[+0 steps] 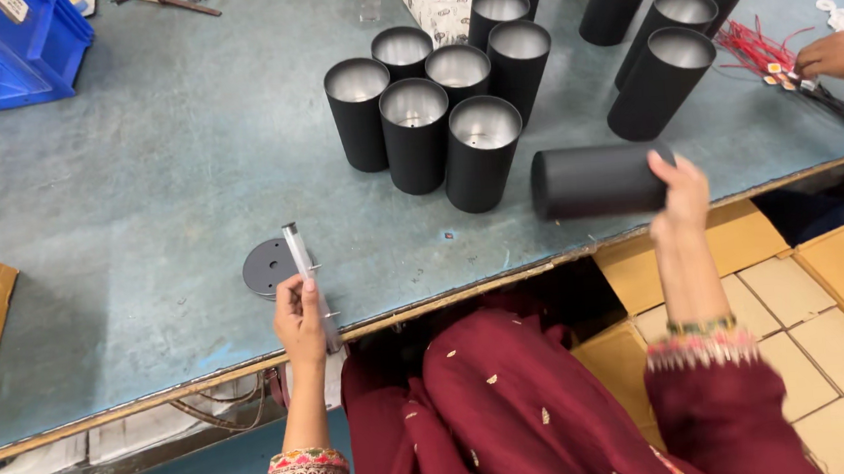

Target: The person places small cardboard boxes into a larger cardboard box on a table, then removes them and stacks them on the table. Later, the person uses a transparent ruler to measure the bottom of several black cylindrical containers and places them back on the table.

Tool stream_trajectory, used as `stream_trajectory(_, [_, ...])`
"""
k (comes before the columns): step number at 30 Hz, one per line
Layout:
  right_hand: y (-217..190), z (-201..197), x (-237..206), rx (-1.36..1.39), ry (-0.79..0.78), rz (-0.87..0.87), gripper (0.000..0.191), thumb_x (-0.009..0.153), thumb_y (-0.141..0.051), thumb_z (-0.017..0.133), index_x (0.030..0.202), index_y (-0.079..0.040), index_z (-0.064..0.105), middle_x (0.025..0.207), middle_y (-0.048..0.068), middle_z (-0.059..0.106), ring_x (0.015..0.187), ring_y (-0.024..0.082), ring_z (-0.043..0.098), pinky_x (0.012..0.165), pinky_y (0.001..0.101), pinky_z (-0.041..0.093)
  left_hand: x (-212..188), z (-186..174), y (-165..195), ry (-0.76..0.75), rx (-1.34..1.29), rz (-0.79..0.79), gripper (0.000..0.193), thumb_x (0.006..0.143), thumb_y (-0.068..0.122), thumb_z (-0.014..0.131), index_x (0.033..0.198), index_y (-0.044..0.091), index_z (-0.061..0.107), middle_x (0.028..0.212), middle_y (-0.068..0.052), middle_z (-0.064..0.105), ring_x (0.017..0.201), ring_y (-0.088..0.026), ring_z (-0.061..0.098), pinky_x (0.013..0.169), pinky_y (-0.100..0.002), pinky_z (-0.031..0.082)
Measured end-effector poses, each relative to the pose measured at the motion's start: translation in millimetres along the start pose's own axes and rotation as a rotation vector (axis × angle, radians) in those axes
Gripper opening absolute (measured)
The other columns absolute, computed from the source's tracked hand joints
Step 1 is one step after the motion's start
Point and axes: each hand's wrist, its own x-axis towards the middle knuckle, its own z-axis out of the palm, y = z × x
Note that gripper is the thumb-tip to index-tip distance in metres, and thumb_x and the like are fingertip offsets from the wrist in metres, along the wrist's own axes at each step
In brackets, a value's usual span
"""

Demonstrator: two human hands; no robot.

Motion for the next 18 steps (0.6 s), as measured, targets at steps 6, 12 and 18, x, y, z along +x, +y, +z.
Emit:
stream_trajectory(6, [8.9, -12.4, -103.2, 0.62, 0.003, 0.497, 0.031, 0.098, -0.023, 0.056, 0.116, -0.002, 0.07, 0.123, 0.012, 0.072, 0.115, 0.031, 0.07, 0.108, 0.0486, 0.047, -28.6, 59.3, 65.5, -0.196, -0.141, -0.172, 0.034, 0.105, 0.031, 0.056, 0.127, 0.006, 0.053, 0.109, -0.001, 0.057, 0.092, -0.01, 0.056, 0.077, -0.027, 0.055])
stream_trajectory(12, [-12.8, 10.8, -132.6, 0.62, -0.081, 0.478, 0.029, 0.103, -0.02, 0.059, 0.124, -0.001, 0.067, 0.129, 0.013, 0.071, 0.123, 0.03, 0.067, 0.116, 0.0456, 0.048, -72.7, 102.6, 171.8, -0.498, -0.307, -0.098, 0.031, 0.102, 0.016, 0.064, 0.129, 0.007, 0.053, 0.105, -0.003, 0.059, 0.089, -0.01, 0.062, 0.077, -0.025, 0.053])
stream_trajectory(18, [-13.5, 25.0, -160.4, 0.528, 0.003, 0.385, 0.031, 0.099, -0.016, 0.062, 0.125, 0.001, 0.066, 0.125, 0.012, 0.071, 0.12, 0.029, 0.067, 0.113, 0.0429, 0.049, -76.6, 118.3, 219.8, -0.442, -0.114, 0.147, 0.034, 0.099, 0.017, 0.074, 0.126, 0.004, 0.058, 0.107, -0.006, 0.053, 0.087, -0.015, 0.057, 0.078, -0.029, 0.053])
